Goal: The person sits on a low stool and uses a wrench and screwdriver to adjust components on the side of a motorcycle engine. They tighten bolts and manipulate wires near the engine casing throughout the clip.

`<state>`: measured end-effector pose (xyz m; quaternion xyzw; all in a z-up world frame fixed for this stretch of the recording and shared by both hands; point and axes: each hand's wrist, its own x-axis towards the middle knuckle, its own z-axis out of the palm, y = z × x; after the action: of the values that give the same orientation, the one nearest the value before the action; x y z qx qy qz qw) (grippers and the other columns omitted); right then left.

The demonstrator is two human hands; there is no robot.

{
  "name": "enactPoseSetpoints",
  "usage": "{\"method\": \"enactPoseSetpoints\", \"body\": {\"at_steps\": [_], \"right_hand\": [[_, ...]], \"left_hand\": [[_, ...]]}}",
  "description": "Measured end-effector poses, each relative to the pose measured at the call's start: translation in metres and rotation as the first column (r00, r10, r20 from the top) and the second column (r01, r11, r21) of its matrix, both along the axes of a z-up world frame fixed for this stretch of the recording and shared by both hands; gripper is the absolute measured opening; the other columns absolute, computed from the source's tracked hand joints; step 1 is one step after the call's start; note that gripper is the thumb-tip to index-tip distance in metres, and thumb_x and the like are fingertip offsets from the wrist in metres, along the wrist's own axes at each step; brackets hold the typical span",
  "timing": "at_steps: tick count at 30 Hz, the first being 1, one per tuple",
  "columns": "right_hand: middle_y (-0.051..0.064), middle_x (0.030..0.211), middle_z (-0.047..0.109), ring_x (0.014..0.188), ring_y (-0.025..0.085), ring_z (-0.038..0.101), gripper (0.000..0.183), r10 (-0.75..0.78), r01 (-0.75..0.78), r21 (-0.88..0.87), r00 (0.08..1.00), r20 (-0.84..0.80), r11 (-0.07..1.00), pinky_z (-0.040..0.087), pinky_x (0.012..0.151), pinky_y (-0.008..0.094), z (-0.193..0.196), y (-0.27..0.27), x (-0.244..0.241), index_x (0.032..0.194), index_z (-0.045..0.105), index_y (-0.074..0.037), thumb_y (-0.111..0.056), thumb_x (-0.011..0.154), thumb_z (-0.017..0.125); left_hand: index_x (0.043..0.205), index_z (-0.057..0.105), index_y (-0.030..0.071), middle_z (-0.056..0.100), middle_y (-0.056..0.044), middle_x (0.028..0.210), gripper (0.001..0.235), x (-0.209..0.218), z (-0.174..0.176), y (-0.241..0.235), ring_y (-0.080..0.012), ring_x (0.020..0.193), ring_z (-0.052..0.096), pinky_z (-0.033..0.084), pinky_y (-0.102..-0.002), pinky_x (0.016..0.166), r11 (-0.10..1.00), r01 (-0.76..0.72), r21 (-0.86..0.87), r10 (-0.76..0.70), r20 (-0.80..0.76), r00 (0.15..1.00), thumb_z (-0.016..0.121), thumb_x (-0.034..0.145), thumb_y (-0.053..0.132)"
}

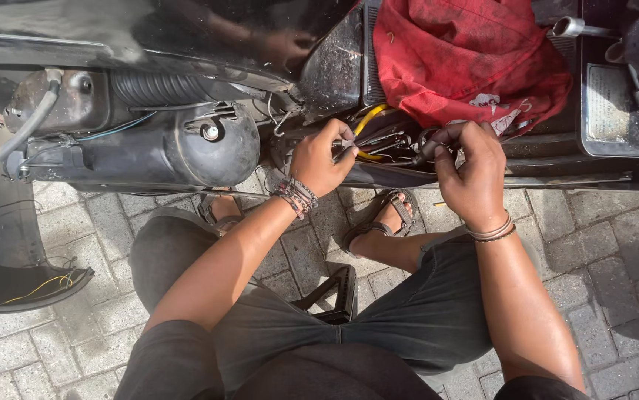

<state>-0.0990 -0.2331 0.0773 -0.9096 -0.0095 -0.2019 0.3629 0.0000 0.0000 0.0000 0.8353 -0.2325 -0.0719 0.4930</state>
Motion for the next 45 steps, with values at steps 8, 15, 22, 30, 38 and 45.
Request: {"method": "enactPoseSetpoints", "body": {"at_steps": [8, 15, 22, 30, 38, 45], "right_hand": [[0.018, 0.096, 0.055, 0.091, 0.036, 0.054, 0.012, -0.082, 0.059, 0.079, 0.935, 0.345, 0.995, 0.045, 0.083, 0.046, -0.001, -0.008, 0.000, 0.097, 0.053, 0.001, 0.011, 0.103, 0.055], [0.017, 0.100, 0.044, 0.093, 0.029, 0.044, 0.011, -0.266, 0.109, 0.287, 0.761, 0.592, 0.952, 0.040, 0.084, 0.042, 0.022, 0.010, 0.015, 0.099, 0.044, 0.003, -0.001, 0.101, 0.054], [0.020, 0.101, 0.045, 0.093, 0.032, 0.044, 0.009, -0.197, -0.052, 0.342, 0.733, 0.651, 0.938, 0.040, 0.089, 0.047, 0.024, 0.036, 0.018, 0.099, 0.041, 0.007, 0.010, 0.096, 0.048], [0.020, 0.101, 0.052, 0.101, 0.031, 0.056, 0.027, 0.370, -0.430, 0.330, 0.900, 0.230, 0.841, 0.046, 0.093, 0.043, 0.039, 0.147, 0.045, 0.116, 0.073, 0.006, 0.011, 0.096, 0.056], [0.011, 0.098, 0.058, 0.093, 0.037, 0.067, 0.039, 0.346, -0.336, -0.338, 0.938, -0.032, 0.879, 0.057, 0.075, 0.053, 0.007, 0.227, 0.084, 0.117, 0.068, -0.011, -0.027, 0.084, 0.082], [0.019, 0.077, 0.062, 0.078, 0.045, 0.066, 0.036, 0.303, -0.275, -0.176, 0.939, 0.161, 0.945, 0.050, 0.065, 0.058, -0.010, 0.220, 0.115, 0.107, 0.065, -0.005, -0.023, 0.081, 0.082]], "left_hand": [[0.094, 0.058, 0.017, 0.070, -0.002, 0.081, 0.025, 0.016, -0.022, -0.003, -0.0277, 0.075, 0.069, 0.054, -0.043, 0.064, 0.978, 0.166, 0.128, -0.166, -0.007, 0.986, 0.076, 0.078, 0.011], [0.095, 0.060, 0.006, 0.058, -0.010, 0.091, 0.016, 0.005, -0.025, 0.001, -0.0300, 0.086, 0.057, 0.054, -0.046, 0.072, 0.922, 0.139, 0.363, -0.290, 0.404, 0.868, 0.072, 0.086, 0.013], [0.135, 0.053, 0.014, 0.053, -0.010, 0.136, 0.057, -0.028, 0.034, 0.026, -0.0307, 0.122, 0.059, 0.052, -0.047, 0.100, 0.996, 0.040, 0.084, -0.069, 0.381, 0.922, 0.076, 0.088, 0.037], [0.088, 0.062, 0.012, 0.063, -0.004, 0.065, 0.026, -0.077, 0.074, 0.110, -0.0247, 0.068, 0.069, 0.053, -0.034, 0.066, 0.956, -0.084, -0.283, 0.060, -0.092, 0.994, 0.054, 0.106, 0.028], [0.085, 0.069, 0.007, 0.066, -0.009, 0.066, 0.027, -0.014, 0.153, 0.201, -0.0231, 0.067, 0.066, 0.053, -0.034, 0.064, 0.989, -0.054, 0.140, 0.083, -0.210, 0.974, 0.056, 0.102, 0.025], [0.115, 0.072, 0.001, 0.075, -0.022, 0.096, 0.027, 0.003, 0.199, 0.209, -0.0418, 0.098, 0.073, 0.058, -0.050, 0.083, 0.942, 0.025, 0.335, -0.013, -0.036, 0.999, 0.058, 0.097, 0.016]]}}
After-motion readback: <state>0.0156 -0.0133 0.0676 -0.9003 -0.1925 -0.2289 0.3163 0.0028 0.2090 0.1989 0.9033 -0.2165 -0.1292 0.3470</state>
